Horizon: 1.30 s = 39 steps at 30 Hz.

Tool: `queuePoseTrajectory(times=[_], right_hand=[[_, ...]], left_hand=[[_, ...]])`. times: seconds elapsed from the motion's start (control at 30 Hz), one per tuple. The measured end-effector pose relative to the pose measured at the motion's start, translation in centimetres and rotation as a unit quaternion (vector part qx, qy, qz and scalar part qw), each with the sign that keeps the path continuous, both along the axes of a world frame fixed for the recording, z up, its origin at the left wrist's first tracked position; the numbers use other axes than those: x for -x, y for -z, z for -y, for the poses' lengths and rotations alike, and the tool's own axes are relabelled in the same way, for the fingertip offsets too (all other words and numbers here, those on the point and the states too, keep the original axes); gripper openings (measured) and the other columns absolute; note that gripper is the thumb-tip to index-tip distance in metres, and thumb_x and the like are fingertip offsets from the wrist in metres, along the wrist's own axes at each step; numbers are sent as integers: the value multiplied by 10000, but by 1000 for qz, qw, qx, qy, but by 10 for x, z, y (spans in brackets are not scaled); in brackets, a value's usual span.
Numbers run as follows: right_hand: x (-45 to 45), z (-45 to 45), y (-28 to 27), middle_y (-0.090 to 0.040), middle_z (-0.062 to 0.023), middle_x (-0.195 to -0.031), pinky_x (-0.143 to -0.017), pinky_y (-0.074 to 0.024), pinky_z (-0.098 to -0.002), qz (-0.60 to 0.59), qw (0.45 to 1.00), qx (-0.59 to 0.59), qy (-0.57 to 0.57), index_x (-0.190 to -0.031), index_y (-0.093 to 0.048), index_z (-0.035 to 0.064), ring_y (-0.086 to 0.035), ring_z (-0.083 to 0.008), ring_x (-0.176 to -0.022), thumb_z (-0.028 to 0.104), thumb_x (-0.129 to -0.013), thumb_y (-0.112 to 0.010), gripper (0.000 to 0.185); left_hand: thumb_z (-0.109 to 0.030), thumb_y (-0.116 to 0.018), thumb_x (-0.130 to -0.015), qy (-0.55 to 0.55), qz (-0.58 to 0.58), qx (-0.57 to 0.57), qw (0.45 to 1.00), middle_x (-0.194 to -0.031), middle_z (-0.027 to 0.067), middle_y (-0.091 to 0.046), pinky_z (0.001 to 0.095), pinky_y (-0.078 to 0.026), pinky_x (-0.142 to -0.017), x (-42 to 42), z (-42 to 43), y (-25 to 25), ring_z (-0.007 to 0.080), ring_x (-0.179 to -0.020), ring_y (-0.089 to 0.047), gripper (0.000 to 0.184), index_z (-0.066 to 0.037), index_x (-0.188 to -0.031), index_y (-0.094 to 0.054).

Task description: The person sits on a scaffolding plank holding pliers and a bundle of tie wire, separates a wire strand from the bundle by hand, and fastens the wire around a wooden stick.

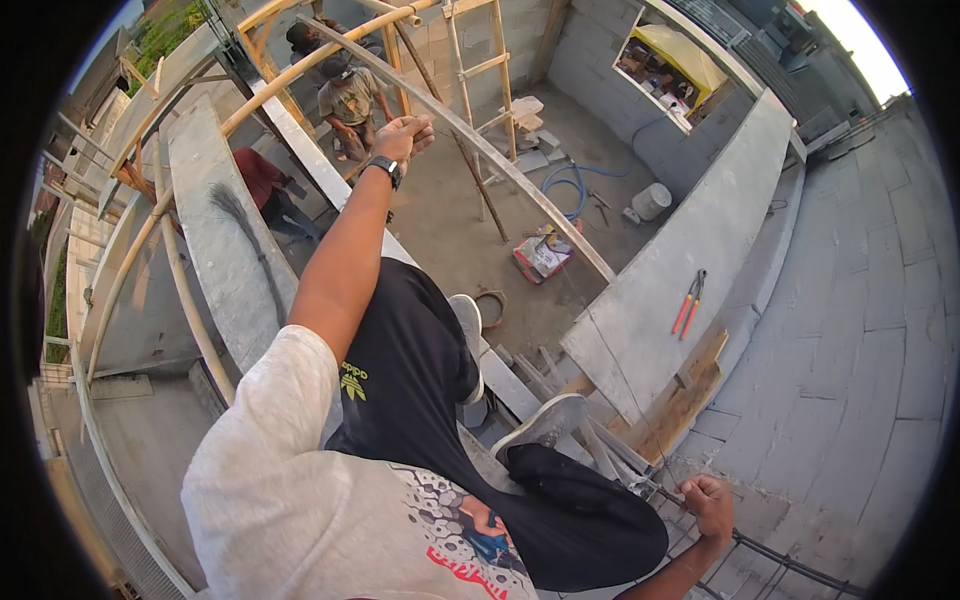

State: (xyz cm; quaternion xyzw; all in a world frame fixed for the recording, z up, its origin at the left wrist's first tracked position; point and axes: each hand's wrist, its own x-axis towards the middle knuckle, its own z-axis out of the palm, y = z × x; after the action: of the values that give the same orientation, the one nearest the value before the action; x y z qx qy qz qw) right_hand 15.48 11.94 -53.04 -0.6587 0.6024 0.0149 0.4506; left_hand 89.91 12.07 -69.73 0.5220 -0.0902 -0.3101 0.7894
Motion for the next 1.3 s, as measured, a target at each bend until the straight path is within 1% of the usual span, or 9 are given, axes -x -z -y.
queuePoseTrajectory(times=[0.2, 0.37, 0.43, 0.57, 0.8, 0.93, 1.03, 1.1, 1.3], right_hand=[[39, -37, -16, -418, 23, -588, -474, -380, -223, 540, 830, 114, 81, -823, -547, 34, -349, -73, -488, 318, -922, -648, 317], [55, -20, 16, -477, 6, -651, -591, -389, -204, 429, 800, 230, 351, -891, -591, 15, -417, -82, -603, 243, -958, -589, 238], [49, -20, 30, -569, -28, -722, -634, -416, -208, -172, 917, 354, 68, -831, -630, -2, -516, -98, -686, 185, -939, -585, 221], [30, -49, -37, -573, -49, -623, -500, -426, -250, -13, 1000, -6, 15, -735, -628, -21, -512, -124, -530, 276, -873, -673, 330], [61, -75, -66, -540, -11, -680, -495, -387, -219, 486, 838, 214, 129, -737, -573, 34, -424, -65, -544, 293, -934, -630, 330], [57, -52, -55, -545, -25, -738, -500, -375, -245, 265, 853, 354, 278, -745, -559, 25, -456, -70, -602, 211, -953, -587, 280], [49, -52, -50, -559, -32, -682, -487, -380, -257, -62, 864, 489, 103, -734, -592, 4, -483, -75, -563, 194, -926, -601, 271], [42, -63, -66, -581, -55, -621, -466, -406, -261, -172, 978, 115, -10, -713, -627, -22, -522, -106, -513, 184, -893, -619, 273], [71, -98, -95, -609, -102, -599, -450, -445, -254, 317, 947, 40, -29, -663, -633, -31, -561, -129, -490, 242, -863, -696, 344]], left_hand=[[-115, -729, -844, 185, 6, -142, 973, -842, 37, -667, 265, -593, -694, 7, -17, 5, 128, -719, -664, 157, -30, -928, -628], [-111, -693, -873, 223, -29, 22, 974, -887, 56, -680, 270, -606, -718, 19, 1, -14, 136, -759, -669, 166, -18, -988, -617], [-113, -693, -873, 193, -9, 30, 981, -855, 56, -677, 276, -608, -691, 25, 7, -30, 137, -726, -668, 170, -15, -990, -617], [-107, -733, -838, 76, 29, 3, 997, -825, 55, -660, 282, -604, -682, 7, 9, -7, 147, -699, -668, 176, -38, -906, -586], [-133, -715, -857, 180, 59, -74, 979, -837, 11, -669, 284, -602, -681, 26, 9, -9, 106, -721, -650, 136, -47, -933, -644], [-151, -690, -881, 187, -17, 24, 982, -855, 8, -676, 264, -590, -736, 28, 13, -17, 90, -711, -645, 120, -66, -952, -645], [-149, -678, -890, 152, -56, 97, 982, -850, 4, -670, 261, -592, -736, 31, 16, -22, 86, -726, -645, 114, -65, -958, -639], [-120, -681, -884, 130, -65, 127, 981, -846, 32, -661, 279, -600, -709, 27, 17, -24, 112, -723, -641, 137, -34, -976, -627], [-98, -700, -863, 106, 64, -67, 990, -850, 68, -665, 298, -610, -662, 10, 19, 13, 137, -705, -644, 127, 1, -906, -632]])
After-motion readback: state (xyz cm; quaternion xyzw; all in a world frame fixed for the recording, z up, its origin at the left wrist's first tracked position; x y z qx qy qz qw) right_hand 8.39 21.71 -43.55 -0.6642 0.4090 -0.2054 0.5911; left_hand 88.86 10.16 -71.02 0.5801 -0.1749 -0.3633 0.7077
